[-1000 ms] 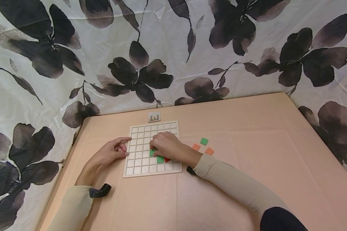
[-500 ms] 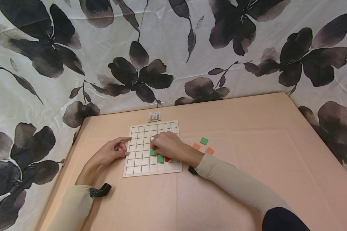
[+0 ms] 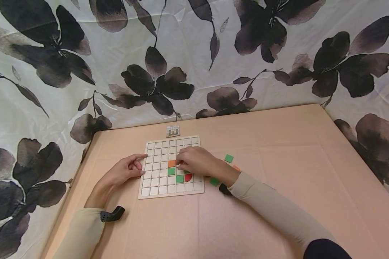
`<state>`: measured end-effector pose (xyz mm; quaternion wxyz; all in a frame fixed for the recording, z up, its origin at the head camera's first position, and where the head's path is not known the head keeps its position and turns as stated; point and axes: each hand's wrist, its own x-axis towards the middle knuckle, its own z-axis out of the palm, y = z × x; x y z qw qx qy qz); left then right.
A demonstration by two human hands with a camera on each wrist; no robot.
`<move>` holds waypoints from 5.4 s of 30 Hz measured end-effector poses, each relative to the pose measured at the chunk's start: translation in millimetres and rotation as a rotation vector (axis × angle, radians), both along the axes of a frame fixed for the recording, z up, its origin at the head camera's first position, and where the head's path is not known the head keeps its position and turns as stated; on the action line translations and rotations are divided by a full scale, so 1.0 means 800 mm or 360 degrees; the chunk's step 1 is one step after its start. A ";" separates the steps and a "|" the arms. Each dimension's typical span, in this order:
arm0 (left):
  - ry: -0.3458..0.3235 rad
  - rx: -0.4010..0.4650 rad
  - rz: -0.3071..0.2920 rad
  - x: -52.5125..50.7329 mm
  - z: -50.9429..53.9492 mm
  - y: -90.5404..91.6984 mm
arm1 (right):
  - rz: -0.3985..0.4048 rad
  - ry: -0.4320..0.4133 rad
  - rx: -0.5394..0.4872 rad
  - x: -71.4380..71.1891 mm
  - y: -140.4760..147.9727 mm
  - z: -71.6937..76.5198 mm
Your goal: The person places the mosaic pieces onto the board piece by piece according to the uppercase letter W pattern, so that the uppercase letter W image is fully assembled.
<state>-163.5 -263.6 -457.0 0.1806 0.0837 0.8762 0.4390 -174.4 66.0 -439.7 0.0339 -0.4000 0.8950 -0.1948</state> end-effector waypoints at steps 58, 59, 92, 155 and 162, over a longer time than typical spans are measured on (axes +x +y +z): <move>-0.0034 0.0064 -0.0023 0.017 0.043 0.022 | -0.0117 -0.0386 0.0037 -0.004 0.152 0.010; -0.0031 0.0071 -0.0023 0.017 0.043 0.022 | -0.0116 -0.0386 0.0040 -0.004 0.153 0.010; -0.0017 0.0005 0.0022 0.000 0.000 0.002 | -0.0113 -0.0387 0.0049 -0.007 0.158 0.001; -0.0010 -0.0003 0.0011 0.001 -0.001 0.001 | 0.0100 -0.0067 0.0092 -0.015 0.164 -0.009; -0.0024 0.0022 0.0011 0.004 0.009 0.006 | 0.0105 -0.0034 0.0063 -0.016 0.164 -0.008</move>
